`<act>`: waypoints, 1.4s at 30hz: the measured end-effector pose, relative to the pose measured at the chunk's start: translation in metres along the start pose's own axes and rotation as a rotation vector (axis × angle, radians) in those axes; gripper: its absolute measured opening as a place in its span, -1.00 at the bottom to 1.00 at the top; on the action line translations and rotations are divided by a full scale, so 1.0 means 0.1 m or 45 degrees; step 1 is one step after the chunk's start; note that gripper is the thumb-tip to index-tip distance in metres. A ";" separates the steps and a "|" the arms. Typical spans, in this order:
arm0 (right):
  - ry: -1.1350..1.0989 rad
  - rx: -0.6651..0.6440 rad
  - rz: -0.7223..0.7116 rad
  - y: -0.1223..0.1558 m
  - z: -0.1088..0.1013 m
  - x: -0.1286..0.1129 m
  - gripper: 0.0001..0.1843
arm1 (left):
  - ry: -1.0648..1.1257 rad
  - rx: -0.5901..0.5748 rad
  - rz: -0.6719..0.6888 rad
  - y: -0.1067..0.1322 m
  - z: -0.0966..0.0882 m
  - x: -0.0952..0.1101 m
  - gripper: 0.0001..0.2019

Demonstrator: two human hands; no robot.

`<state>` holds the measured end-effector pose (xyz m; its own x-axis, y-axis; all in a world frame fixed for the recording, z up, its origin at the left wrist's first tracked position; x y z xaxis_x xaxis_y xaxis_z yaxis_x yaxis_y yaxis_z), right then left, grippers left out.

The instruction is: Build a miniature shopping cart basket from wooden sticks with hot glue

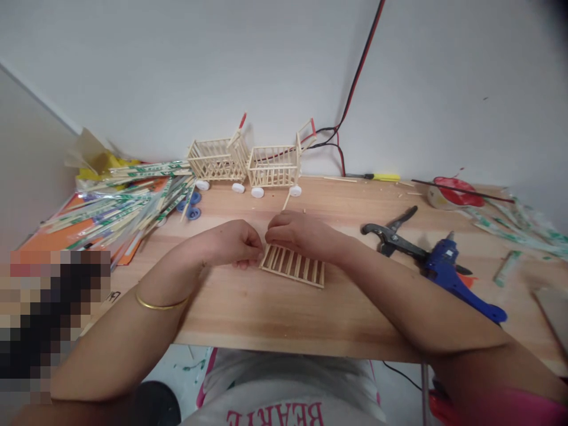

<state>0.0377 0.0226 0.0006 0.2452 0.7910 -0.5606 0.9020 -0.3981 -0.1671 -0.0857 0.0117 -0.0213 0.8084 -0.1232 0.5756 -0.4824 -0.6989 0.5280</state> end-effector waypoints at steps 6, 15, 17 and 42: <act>0.025 -0.026 -0.031 -0.01 0.02 -0.02 -0.75 | 0.002 0.011 -0.004 -0.03 0.03 -0.01 -0.85; 0.085 -0.051 -0.057 -0.02 0.03 -0.04 -0.74 | -0.012 0.012 -0.034 -0.06 0.05 0.02 -0.82; 0.101 -0.051 -0.056 -0.02 0.03 -0.03 -0.74 | -0.019 0.015 -0.037 -0.07 0.06 0.03 -0.81; -0.026 0.039 -0.035 -0.01 -0.02 0.09 -0.81 | -0.010 0.020 -0.053 -0.12 0.11 -0.03 -0.77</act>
<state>0.0398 0.0304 -0.0029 0.2129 0.7922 -0.5719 0.8970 -0.3905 -0.2070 -0.0781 0.0125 -0.0362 0.8302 -0.0989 0.5486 -0.4430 -0.7144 0.5417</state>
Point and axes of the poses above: each hand's wrist, its own y-axis away from the middle knuckle, its own z-axis out of the palm, x = y × z, the point moved 6 cm from there along -y, towards the middle knuckle, and after that the axes turned 13 degrees about -y, right-handed, at the moved point
